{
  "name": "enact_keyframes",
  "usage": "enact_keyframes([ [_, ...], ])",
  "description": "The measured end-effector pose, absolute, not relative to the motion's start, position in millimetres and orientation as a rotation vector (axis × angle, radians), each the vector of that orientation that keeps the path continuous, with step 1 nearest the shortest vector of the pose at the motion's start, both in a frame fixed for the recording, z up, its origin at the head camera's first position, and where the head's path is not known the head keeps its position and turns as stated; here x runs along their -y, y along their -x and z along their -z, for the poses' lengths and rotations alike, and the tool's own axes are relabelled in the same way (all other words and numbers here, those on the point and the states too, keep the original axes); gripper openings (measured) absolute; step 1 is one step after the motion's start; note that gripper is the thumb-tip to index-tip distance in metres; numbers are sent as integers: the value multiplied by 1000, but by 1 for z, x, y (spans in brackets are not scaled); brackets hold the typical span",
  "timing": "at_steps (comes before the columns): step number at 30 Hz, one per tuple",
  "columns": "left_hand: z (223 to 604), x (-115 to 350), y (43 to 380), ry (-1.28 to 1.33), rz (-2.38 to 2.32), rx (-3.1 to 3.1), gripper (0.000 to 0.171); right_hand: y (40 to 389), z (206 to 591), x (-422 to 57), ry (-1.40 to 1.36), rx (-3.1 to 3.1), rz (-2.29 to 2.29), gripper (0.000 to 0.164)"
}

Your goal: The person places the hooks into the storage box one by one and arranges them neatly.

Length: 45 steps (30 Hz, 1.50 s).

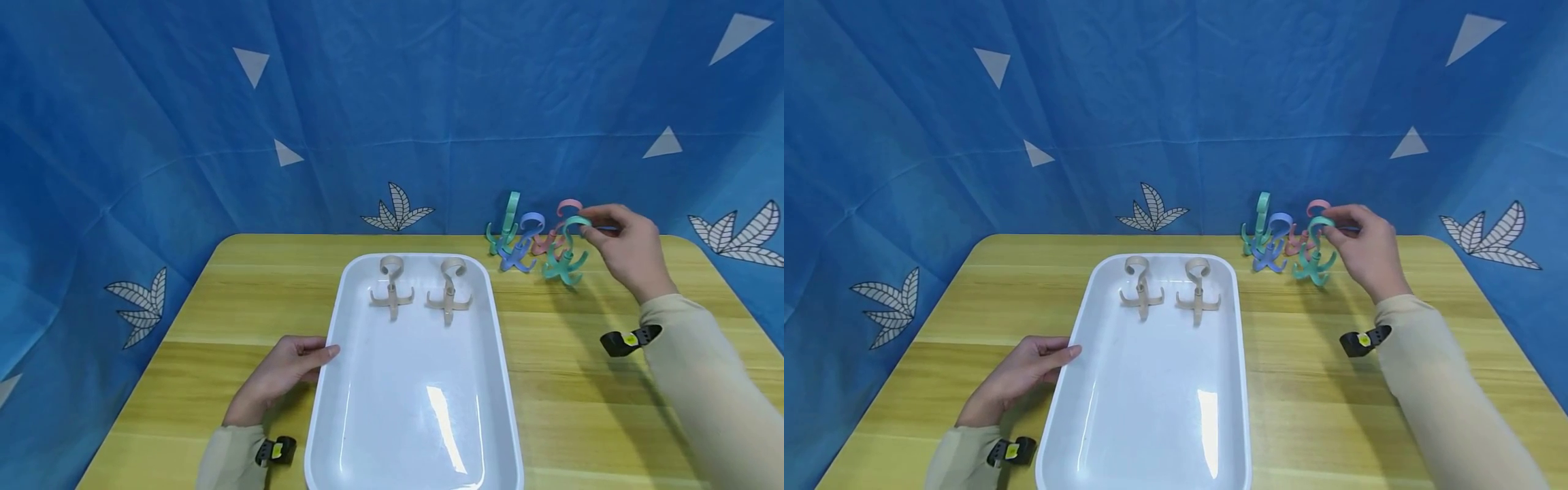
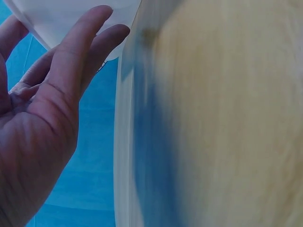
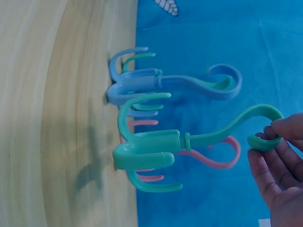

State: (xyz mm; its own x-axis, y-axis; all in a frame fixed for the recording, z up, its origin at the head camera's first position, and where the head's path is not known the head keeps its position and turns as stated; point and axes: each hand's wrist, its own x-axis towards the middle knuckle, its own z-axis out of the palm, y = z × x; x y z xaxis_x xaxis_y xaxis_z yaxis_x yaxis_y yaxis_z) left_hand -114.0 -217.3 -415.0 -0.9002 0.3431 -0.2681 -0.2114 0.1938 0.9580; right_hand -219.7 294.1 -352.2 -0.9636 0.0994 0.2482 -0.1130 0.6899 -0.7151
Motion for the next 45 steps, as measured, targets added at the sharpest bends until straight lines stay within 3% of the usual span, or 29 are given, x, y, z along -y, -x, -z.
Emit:
enact_keyframes([
  [36, 419, 218, 114, -130, -1777, -2026, 54, 151, 308, -250, -315, 2628, -1216, 23],
  [45, 418, 218, 116, -139, -1761, -2027, 52, 138, 296, -235, -468, 2567, -1173, 28],
])
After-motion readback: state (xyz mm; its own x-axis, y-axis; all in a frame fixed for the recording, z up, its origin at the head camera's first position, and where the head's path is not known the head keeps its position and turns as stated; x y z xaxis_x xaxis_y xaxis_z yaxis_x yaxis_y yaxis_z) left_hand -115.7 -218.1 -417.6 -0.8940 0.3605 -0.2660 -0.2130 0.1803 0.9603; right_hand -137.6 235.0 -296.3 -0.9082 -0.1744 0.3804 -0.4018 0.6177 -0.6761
